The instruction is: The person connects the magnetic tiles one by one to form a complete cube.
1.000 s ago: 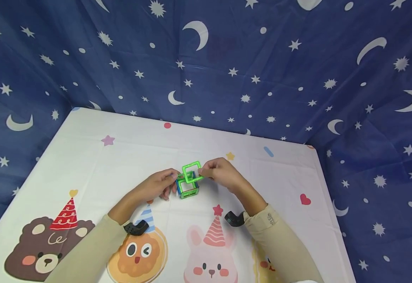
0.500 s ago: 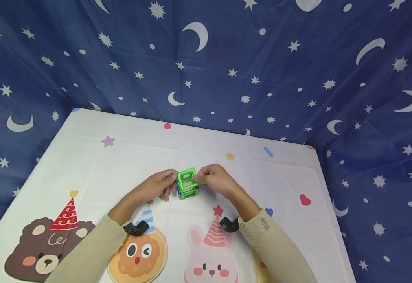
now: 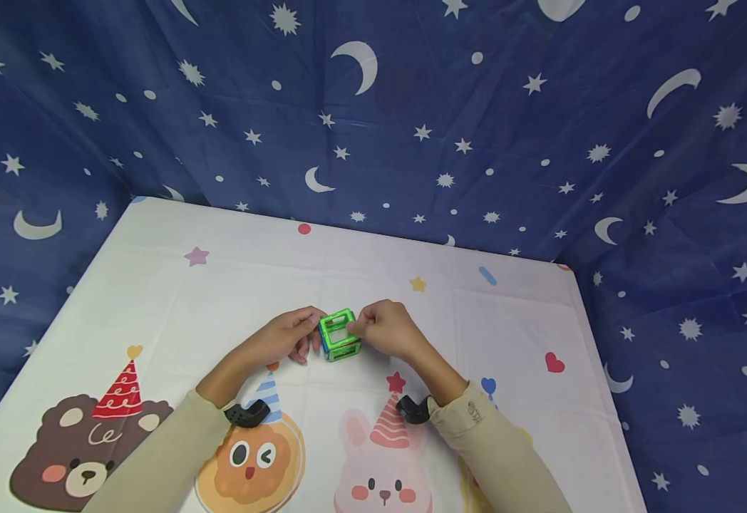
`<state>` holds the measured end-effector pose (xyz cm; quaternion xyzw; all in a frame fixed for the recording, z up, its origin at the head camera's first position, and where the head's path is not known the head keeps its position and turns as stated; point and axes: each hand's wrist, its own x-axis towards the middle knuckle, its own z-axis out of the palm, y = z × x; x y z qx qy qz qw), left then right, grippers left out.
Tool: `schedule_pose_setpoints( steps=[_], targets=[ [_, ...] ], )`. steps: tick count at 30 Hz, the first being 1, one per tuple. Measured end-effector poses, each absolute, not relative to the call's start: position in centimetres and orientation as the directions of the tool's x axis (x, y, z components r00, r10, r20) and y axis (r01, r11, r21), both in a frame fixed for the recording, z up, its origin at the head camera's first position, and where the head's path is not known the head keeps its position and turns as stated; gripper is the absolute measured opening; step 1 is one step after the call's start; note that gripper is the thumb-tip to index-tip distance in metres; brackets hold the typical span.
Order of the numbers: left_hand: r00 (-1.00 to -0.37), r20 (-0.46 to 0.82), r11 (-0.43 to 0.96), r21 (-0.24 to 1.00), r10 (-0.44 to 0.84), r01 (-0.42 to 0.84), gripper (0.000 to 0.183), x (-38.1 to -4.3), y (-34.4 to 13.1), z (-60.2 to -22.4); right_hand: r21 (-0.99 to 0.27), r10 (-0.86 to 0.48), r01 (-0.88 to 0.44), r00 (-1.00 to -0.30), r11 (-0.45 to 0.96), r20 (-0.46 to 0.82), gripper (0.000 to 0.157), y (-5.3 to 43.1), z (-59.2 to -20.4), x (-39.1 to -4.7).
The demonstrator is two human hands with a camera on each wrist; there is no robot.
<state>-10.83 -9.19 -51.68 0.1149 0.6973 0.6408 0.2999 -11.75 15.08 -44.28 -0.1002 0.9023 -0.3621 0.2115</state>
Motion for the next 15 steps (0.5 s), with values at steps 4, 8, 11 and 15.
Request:
schedule_pose_setpoints(
  steps=[4, 8, 11, 15],
  targets=[
    [-0.795, -0.266, 0.147, 0.964, 0.545, -0.221, 0.033, -10.8, -9.18, -51.66, -0.653, -0.347, -0.095, -0.899, 0.751, -0.268, 0.035, 15.02, -44.31, -11.72],
    [-0.796, -0.265, 0.151, 0.964, 0.544, -0.218, 0.033, -10.75, -9.16, -51.53, -0.616, -0.358, -0.156, -0.908, 0.772, -0.219, 0.032, 14.85, -44.63, -11.68],
    [-0.796, -0.267, 0.158, 0.964, 0.544, -0.216, 0.035, -10.73, -9.14, -51.49, -0.547, -0.37, -0.228, -0.915, 0.806, -0.163, 0.029, 14.65, -44.74, -11.53],
    [-0.797, -0.271, 0.162, 0.963, 0.54, -0.217, 0.037, -10.79, -9.12, -51.49, -0.466, -0.386, -0.308, -0.919, 0.829, -0.079, 0.032, 14.54, -44.74, -11.35]
  ],
)
